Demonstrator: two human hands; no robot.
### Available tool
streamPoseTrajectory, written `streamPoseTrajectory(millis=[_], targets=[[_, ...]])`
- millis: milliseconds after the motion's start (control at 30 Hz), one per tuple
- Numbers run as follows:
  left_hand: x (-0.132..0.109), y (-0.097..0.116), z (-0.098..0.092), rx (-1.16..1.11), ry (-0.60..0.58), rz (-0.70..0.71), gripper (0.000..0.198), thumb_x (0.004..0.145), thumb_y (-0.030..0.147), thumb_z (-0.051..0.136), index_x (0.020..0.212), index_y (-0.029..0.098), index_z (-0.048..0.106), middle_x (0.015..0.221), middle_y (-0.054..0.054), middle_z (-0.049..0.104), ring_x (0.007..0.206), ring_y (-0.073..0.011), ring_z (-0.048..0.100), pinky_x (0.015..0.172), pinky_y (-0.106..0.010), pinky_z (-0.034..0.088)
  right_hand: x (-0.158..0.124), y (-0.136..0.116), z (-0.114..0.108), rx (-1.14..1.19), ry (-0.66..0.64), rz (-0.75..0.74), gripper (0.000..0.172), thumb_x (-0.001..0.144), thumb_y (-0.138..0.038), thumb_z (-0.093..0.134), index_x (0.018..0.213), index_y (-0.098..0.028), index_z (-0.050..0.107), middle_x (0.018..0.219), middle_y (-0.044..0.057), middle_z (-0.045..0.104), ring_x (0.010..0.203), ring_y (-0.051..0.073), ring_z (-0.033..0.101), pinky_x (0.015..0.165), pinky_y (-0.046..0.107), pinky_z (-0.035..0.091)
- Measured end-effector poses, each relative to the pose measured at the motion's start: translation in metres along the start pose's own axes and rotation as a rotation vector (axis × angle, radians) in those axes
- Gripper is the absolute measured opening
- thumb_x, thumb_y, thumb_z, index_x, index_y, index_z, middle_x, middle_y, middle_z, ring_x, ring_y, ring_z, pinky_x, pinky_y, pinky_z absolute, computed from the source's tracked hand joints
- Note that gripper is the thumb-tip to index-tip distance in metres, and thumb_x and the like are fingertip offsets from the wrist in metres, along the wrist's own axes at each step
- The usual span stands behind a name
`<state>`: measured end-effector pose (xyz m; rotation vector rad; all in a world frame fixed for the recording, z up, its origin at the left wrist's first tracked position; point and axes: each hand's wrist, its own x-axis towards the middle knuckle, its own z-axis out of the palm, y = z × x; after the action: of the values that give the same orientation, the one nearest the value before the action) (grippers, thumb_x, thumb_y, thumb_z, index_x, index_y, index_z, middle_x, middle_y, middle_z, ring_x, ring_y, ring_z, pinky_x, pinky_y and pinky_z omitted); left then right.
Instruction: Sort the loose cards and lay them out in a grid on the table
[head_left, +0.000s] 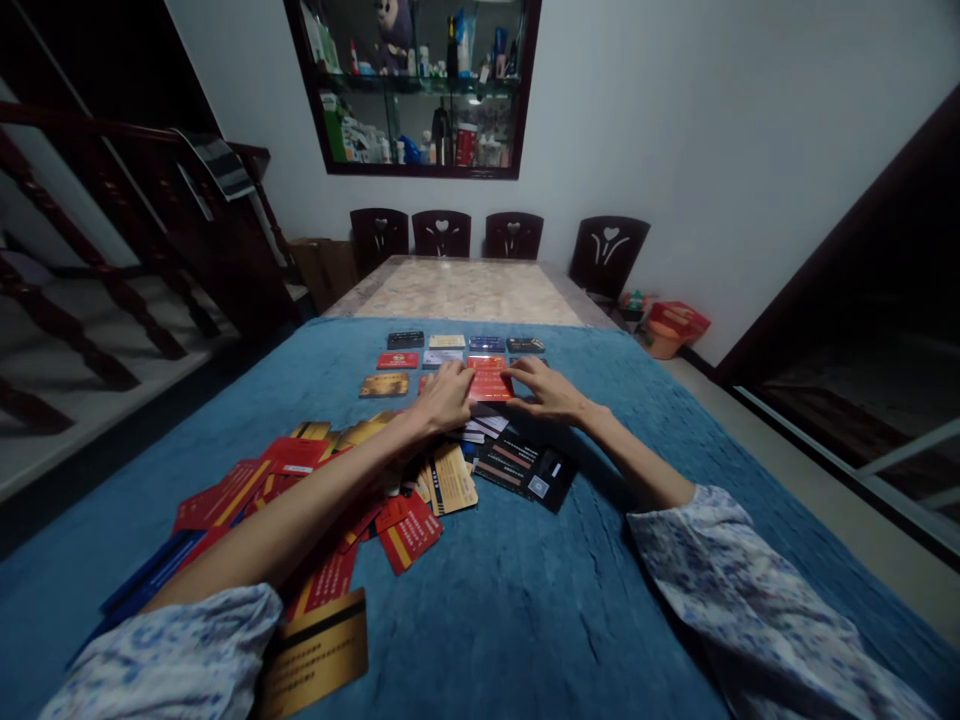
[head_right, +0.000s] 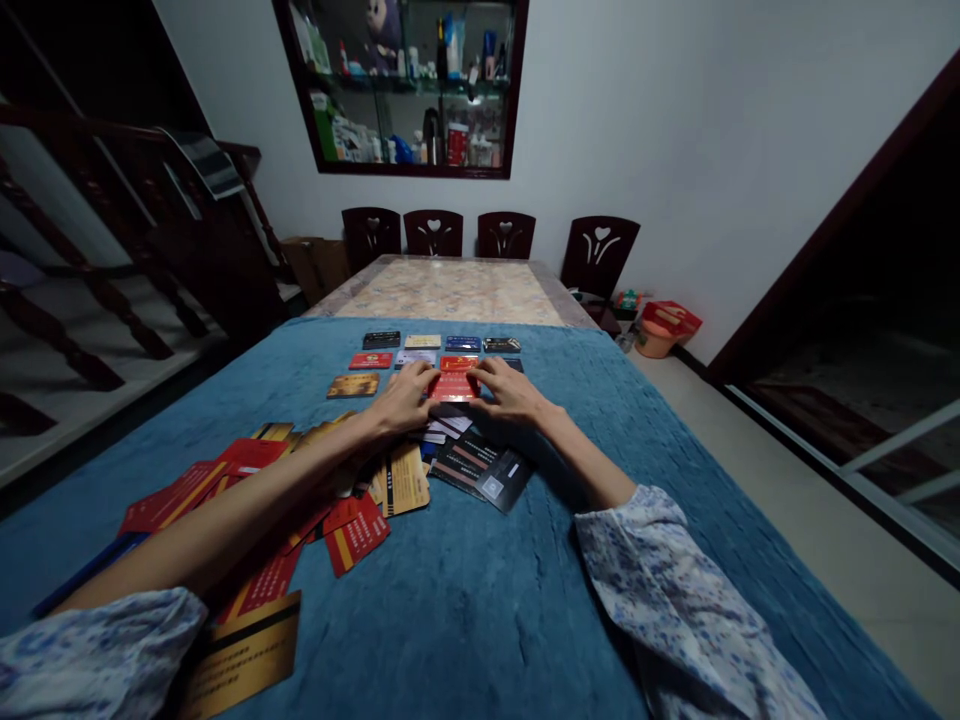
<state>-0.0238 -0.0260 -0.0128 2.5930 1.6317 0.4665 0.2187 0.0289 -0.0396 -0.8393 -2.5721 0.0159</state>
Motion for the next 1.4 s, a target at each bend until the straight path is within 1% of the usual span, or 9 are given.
streamPoseTrajectory(millis=[300,467,567,800,933,1133,1200,1333,1400], targets=[[0.025,-0.007,0.004,0.036,-0.073,-0.036,0.029,0.088,0.024,0.056,0.115,0.018,0.060,0.132,-0.016,0.054,0.127,-0.0336,0.048,0.100,-0.049,0.047,0.016,0.022,0.003,0.004,-0.071,0.049,0.041,0.088,-0.036,0.067,0.125,-0.017,0.064,0.120,0.014,0.058,0.112,0.028,0.056,0.097,0.045,0.052],[0.038,-0.011,0.006,0.045,-0.116,-0.050,0.025,0.087,0.023,0.057,0.111,0.017,0.060,0.130,-0.015,0.055,0.125,-0.0332,0.050,0.101,-0.049,0.047,0.028,0.034,0.006,0.017,-0.107,0.058,0.028,0.083,-0.030,0.072,0.109,-0.018,0.069,0.117,0.012,0.060,0.109,0.027,0.058,0.097,0.045,0.051],[0.044,-0.014,0.008,0.033,-0.126,-0.067,0.026,0.087,0.023,0.057,0.112,0.017,0.060,0.131,-0.015,0.054,0.126,-0.0330,0.050,0.102,-0.049,0.047,0.034,0.037,0.006,0.022,-0.122,0.057,0.025,0.082,-0.027,0.072,0.105,-0.018,0.069,0.117,0.012,0.062,0.109,0.027,0.060,0.097,0.043,0.051],[0.051,-0.019,0.012,0.037,-0.167,-0.083,0.025,0.085,0.025,0.060,0.108,0.017,0.062,0.130,-0.015,0.055,0.126,-0.0328,0.050,0.103,-0.047,0.046,0.042,0.032,0.002,0.014,-0.188,0.091,0.027,0.079,-0.021,0.071,0.105,-0.016,0.068,0.117,0.014,0.067,0.106,0.026,0.064,0.094,0.037,0.050],[0.054,-0.022,0.014,0.032,-0.179,-0.083,0.024,0.084,0.024,0.060,0.107,0.017,0.062,0.129,-0.015,0.056,0.124,-0.0316,0.050,0.102,-0.045,0.046,0.046,0.028,0.000,0.000,-0.247,0.128,0.025,0.081,-0.023,0.070,0.104,-0.014,0.067,0.107,0.012,0.069,0.094,0.022,0.064,0.086,0.032,0.049],[0.056,-0.023,0.015,0.078,-0.231,-0.086,0.026,0.087,0.026,0.057,0.111,0.017,0.061,0.129,-0.014,0.059,0.125,-0.0323,0.050,0.099,-0.043,0.046,0.047,0.027,0.002,0.051,-0.267,0.115,0.016,0.083,-0.024,0.067,0.095,-0.015,0.065,0.093,0.007,0.068,0.082,0.018,0.058,0.077,0.028,0.045],[0.056,-0.023,0.016,0.079,-0.232,-0.073,0.028,0.087,0.026,0.057,0.113,0.016,0.061,0.130,-0.015,0.059,0.125,-0.0328,0.050,0.098,-0.044,0.046,0.047,0.027,0.003,0.061,-0.262,0.112,0.015,0.082,-0.025,0.067,0.094,-0.015,0.065,0.092,0.006,0.067,0.081,0.018,0.057,0.077,0.028,0.044],[0.056,-0.025,0.019,0.060,-0.217,-0.064,0.027,0.085,0.023,0.058,0.110,0.017,0.063,0.129,-0.016,0.059,0.124,-0.0339,0.051,0.097,-0.047,0.047,0.045,0.029,0.005,0.043,-0.232,0.128,0.024,0.079,-0.026,0.070,0.100,-0.014,0.067,0.098,0.008,0.067,0.086,0.020,0.058,0.081,0.029,0.045],[0.057,-0.025,0.021,0.045,-0.204,-0.066,0.025,0.084,0.022,0.058,0.108,0.017,0.064,0.127,-0.015,0.060,0.123,-0.0339,0.051,0.097,-0.047,0.048,0.045,0.029,0.006,0.030,-0.237,0.133,0.025,0.079,-0.025,0.071,0.101,-0.014,0.068,0.099,0.009,0.066,0.088,0.020,0.059,0.081,0.029,0.045]])
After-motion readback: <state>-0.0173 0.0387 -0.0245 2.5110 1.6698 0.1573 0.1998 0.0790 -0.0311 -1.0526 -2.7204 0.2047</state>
